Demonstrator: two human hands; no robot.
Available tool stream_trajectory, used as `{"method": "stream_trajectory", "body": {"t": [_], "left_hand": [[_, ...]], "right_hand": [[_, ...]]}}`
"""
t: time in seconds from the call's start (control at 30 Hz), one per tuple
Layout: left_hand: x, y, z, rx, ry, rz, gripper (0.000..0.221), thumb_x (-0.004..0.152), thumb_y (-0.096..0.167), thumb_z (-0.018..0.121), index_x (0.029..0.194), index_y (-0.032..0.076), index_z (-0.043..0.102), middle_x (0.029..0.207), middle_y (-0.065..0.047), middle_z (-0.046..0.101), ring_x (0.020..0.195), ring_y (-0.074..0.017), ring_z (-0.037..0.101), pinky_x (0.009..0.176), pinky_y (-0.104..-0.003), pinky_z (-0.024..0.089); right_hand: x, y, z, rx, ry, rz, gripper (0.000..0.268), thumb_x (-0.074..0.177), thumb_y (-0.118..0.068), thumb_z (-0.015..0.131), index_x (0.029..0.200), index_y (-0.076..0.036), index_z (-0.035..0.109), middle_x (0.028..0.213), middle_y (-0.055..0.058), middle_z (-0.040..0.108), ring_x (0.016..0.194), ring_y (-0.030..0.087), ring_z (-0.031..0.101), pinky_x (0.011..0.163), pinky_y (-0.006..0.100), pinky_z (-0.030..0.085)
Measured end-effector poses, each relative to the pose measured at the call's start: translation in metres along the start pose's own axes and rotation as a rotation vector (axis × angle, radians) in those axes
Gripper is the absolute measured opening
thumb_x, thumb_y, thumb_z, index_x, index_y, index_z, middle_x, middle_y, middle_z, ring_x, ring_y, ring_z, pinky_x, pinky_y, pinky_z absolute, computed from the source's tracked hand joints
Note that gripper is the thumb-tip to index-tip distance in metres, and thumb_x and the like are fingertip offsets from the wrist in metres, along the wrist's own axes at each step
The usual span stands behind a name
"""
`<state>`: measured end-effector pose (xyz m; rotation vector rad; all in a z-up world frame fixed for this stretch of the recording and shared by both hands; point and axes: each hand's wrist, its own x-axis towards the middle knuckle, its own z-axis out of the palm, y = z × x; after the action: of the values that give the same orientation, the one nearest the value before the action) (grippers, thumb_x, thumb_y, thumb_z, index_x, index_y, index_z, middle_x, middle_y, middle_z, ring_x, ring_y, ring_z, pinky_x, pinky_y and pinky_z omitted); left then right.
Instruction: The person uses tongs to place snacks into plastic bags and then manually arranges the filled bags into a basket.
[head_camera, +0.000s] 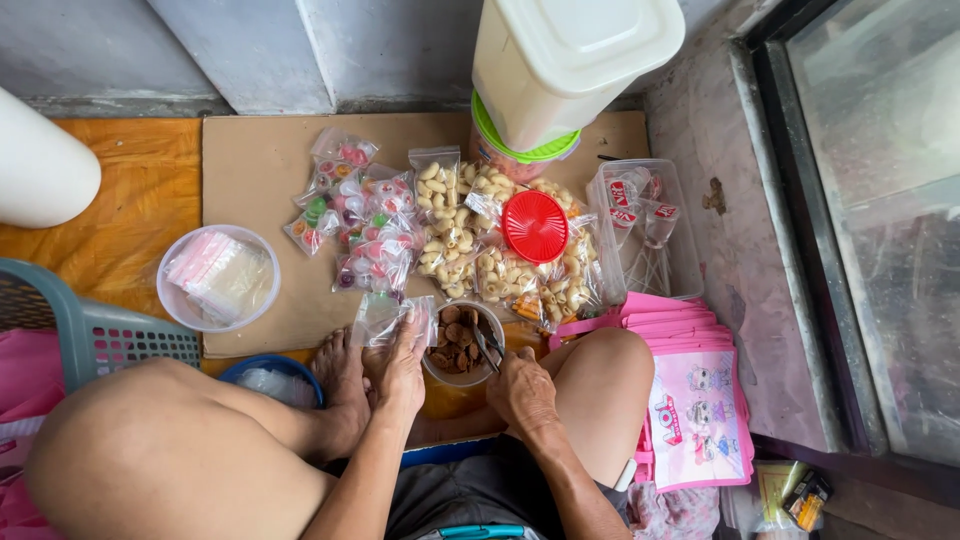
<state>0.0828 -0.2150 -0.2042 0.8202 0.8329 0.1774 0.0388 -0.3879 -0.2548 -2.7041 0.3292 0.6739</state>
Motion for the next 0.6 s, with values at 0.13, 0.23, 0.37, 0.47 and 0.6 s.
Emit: {"method": "stream_trajectory", "body": {"t": [0.13,0.23,0.37,0.47,0.6], "left_hand": [[0.033,-0.032,-0.024,-0.072,-0.034,-0.137,0.022,0.085,0.007,0.085,0.1,0.01,0.069,0.099,-0.005,0.073,0.093,-0.025,0.072,0.096,-0.054,0.059],[0.024,-0.02,-0.019,-0.131,-0.072,-0.21,0.02,0.082,0.006,0.079,0.1,0.001,0.07,0.114,-0.024,0.075,0.11,-0.0355,0.074,0.099,-0.052,0.062],[0.021,-0.012,-0.013,-0.136,-0.1,-0.241,0.016,0.083,0.004,0.081,0.097,0.004,0.073,0.101,-0.015,0.078,0.094,-0.0282,0.077,0.077,-0.042,0.067],[0.023,-0.01,-0.013,-0.146,-0.146,-0.275,0.016,0.081,0.005,0.082,0.095,0.005,0.074,0.099,-0.015,0.079,0.09,-0.0262,0.077,0.07,-0.038,0.065],[0.028,-0.011,-0.019,-0.118,-0.244,-0.339,0.016,0.086,0.011,0.08,0.1,0.009,0.072,0.096,-0.012,0.08,0.081,-0.0248,0.077,0.053,-0.035,0.059]], "right_hand": [[-0.059,-0.026,-0.086,0.195,-0.022,-0.007,0.038,0.089,-0.027,0.06,0.111,0.001,0.074,0.109,0.022,0.067,0.091,0.048,0.073,0.078,0.051,0.063],[-0.096,-0.044,-0.135,0.858,-0.25,0.135,0.04,0.083,-0.015,0.061,0.116,-0.005,0.083,0.067,0.006,0.059,0.065,0.013,0.054,0.065,0.028,0.044],[-0.103,-0.042,-0.128,1.184,-0.341,0.203,0.048,0.086,-0.008,0.062,0.131,0.006,0.072,0.06,0.015,0.056,0.049,0.019,0.05,0.047,0.026,0.04],[-0.101,-0.056,-0.129,1.125,-0.343,0.178,0.038,0.086,-0.008,0.063,0.118,0.008,0.076,0.062,0.014,0.056,0.053,0.019,0.05,0.048,0.027,0.042],[-0.095,-0.074,-0.132,0.938,-0.362,0.103,0.015,0.087,-0.012,0.063,0.084,0.001,0.07,0.065,0.01,0.056,0.052,0.018,0.051,0.051,0.027,0.041]]}}
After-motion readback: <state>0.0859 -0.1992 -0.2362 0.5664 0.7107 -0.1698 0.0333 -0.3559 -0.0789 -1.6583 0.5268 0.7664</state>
